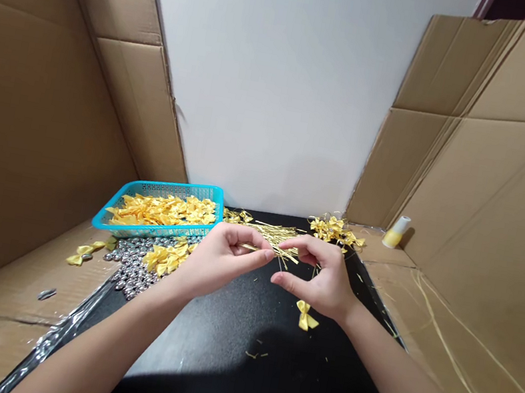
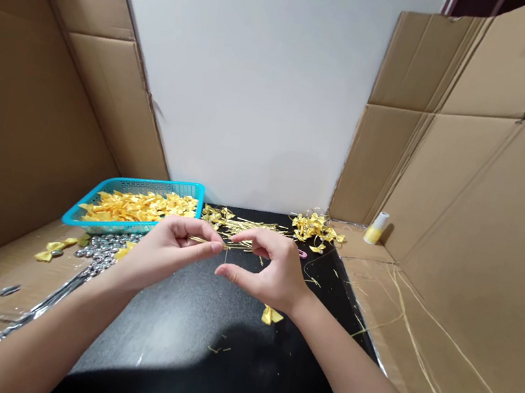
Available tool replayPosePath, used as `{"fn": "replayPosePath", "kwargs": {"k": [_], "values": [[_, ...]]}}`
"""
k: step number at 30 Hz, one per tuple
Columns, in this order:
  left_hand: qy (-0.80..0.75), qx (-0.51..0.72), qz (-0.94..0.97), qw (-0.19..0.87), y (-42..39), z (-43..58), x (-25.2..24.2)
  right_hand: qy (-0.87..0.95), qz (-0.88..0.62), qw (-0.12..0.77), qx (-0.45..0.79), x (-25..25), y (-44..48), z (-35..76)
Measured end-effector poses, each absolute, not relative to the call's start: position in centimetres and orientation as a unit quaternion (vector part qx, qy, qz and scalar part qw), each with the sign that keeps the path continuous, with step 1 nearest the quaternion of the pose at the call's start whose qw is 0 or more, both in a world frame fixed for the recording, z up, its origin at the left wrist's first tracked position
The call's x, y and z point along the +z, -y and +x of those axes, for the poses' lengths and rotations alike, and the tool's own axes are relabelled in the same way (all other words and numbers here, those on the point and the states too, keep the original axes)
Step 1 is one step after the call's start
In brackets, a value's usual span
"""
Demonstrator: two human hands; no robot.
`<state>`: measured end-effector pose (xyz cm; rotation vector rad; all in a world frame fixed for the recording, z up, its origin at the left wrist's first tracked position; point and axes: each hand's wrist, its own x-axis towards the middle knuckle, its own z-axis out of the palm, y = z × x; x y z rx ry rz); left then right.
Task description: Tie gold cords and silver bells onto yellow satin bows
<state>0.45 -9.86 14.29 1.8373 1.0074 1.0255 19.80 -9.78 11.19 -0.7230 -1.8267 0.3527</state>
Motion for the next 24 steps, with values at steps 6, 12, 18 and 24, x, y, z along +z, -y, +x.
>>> {"fn": "replayPosePath", "kwargs": {"k": [6,12,18,24], "values": [[-0.406,0.416,0.742,0.334,10.61,0.60,14.22,0.790,-0.274,0.531,0.138,11.05,9.89,20.10],[-0.404,0.421,0.744,0.324,10.57,0.41,14.15,0.794,-0.257,0.535,0.135,11.29,10.02,20.16],[-0.405,0.421,0.745,0.322,10.53,0.36,14.09,0.792,-0.241,0.546,0.130,11.44,10.14,20.17],[-0.404,0.422,0.744,0.324,10.58,0.37,14.19,0.789,-0.240,0.554,0.115,11.34,10.18,20.12]]}}
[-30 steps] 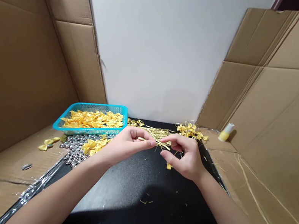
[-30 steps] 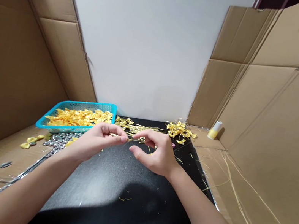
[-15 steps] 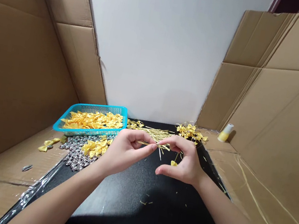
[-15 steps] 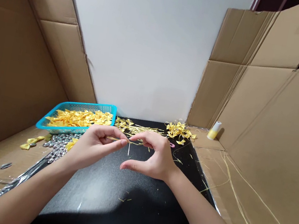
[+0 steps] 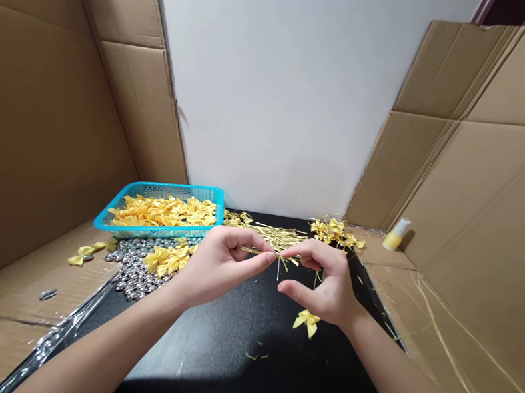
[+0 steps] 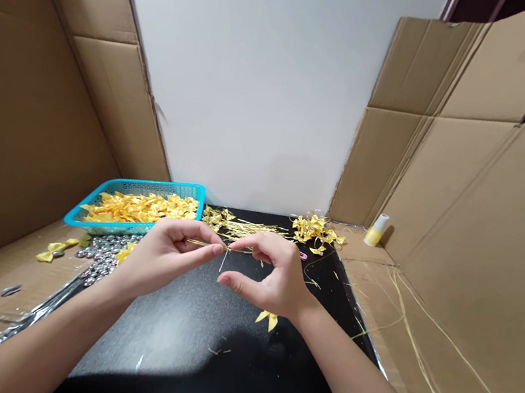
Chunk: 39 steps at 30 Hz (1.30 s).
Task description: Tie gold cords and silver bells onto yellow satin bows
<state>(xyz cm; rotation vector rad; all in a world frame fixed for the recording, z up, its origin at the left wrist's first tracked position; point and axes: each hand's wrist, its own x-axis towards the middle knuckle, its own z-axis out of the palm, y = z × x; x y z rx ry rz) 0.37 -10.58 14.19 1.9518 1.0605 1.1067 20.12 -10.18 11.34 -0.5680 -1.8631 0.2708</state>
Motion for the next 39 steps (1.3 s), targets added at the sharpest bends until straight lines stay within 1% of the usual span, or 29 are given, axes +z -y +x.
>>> {"fn": "replayPosePath", "kwargs": {"k": [23,39], "values": [[-0.371,0.429,0.776,0.275,10.58,0.58,13.90,0.763,-0.284,0.569,0.110,10.91,10.15,19.67],[-0.391,0.414,0.762,0.308,10.82,0.60,13.99,0.772,-0.269,0.567,0.100,11.00,10.21,19.75]]}}
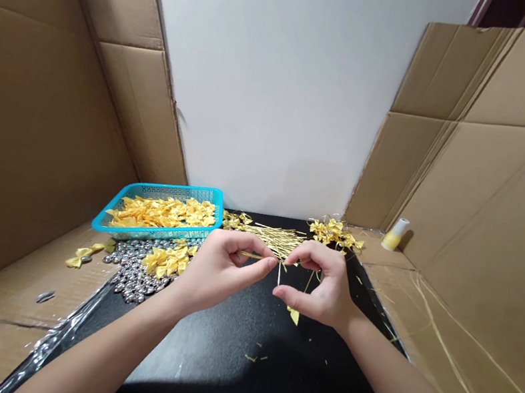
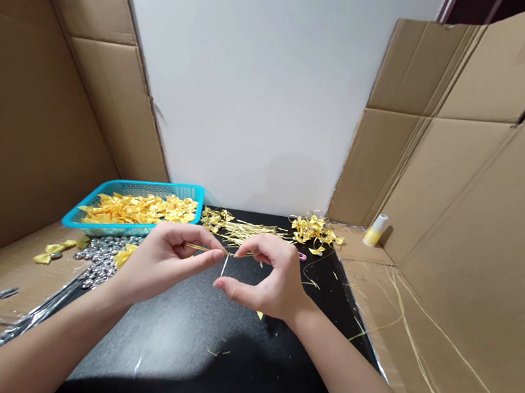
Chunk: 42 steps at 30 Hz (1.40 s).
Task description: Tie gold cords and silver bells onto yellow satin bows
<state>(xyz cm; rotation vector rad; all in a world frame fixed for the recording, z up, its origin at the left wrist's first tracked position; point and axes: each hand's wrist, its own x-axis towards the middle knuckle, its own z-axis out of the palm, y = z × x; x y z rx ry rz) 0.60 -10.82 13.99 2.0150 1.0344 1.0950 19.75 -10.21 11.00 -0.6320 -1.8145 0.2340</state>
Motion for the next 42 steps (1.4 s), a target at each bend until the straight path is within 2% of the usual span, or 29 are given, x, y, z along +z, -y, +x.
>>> {"fn": "replayPosePath", "kwargs": {"k": [42], "values": [[-0.379,0.432,0.782,0.242,10.60,0.46,14.22,0.778,-0.260,0.565,0.092,11.10,10.44,19.78]]}}
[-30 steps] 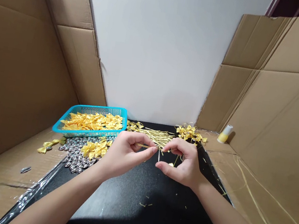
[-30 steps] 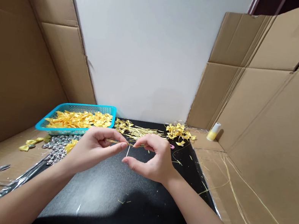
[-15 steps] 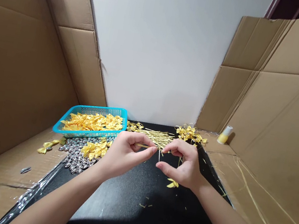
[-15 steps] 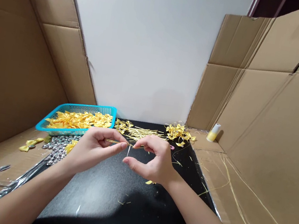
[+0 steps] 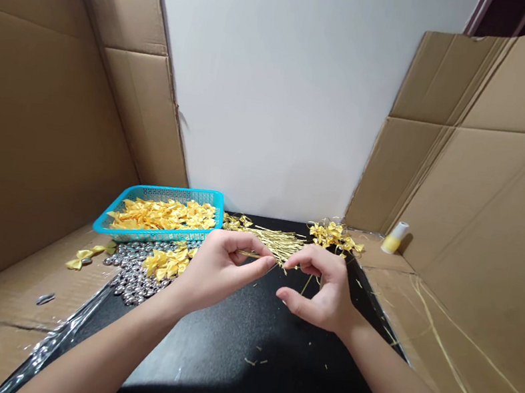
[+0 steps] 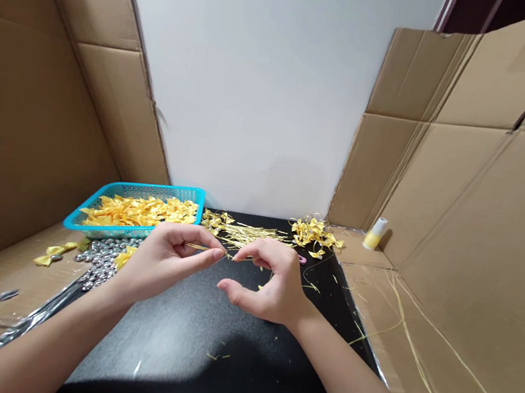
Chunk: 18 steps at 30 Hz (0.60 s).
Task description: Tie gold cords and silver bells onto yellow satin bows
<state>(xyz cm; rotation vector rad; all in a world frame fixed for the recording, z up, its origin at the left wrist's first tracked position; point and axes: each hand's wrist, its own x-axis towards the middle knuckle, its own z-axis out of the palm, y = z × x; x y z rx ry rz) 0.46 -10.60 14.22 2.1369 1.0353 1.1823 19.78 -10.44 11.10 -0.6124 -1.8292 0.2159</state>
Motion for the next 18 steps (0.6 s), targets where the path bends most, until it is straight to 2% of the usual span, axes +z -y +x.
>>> {"fn": "replayPosePath", "kwargs": {"k": [7,11,14,16,18], "values": [[-0.375,0.423,0.786,0.249,10.6,0.3,14.2,0.772,-0.280,0.561,0.109,11.3,10.5,19.7],[-0.352,0.387,0.823,0.223,9.4,0.0,13.7,0.804,-0.276,0.510,0.131,10.5,8.9,20.4],[-0.317,0.369,0.865,0.119,7.4,-0.1,11.4,0.835,-0.283,0.462,0.095,8.8,7.1,21.3],[-0.249,0.382,0.890,-0.005,6.0,-0.2,9.0,0.845,-0.289,0.445,0.070,7.3,6.1,21.7],[-0.229,0.387,0.892,-0.042,5.0,-0.3,6.5,0.853,-0.288,0.432,0.053,5.8,5.5,21.9]]}}
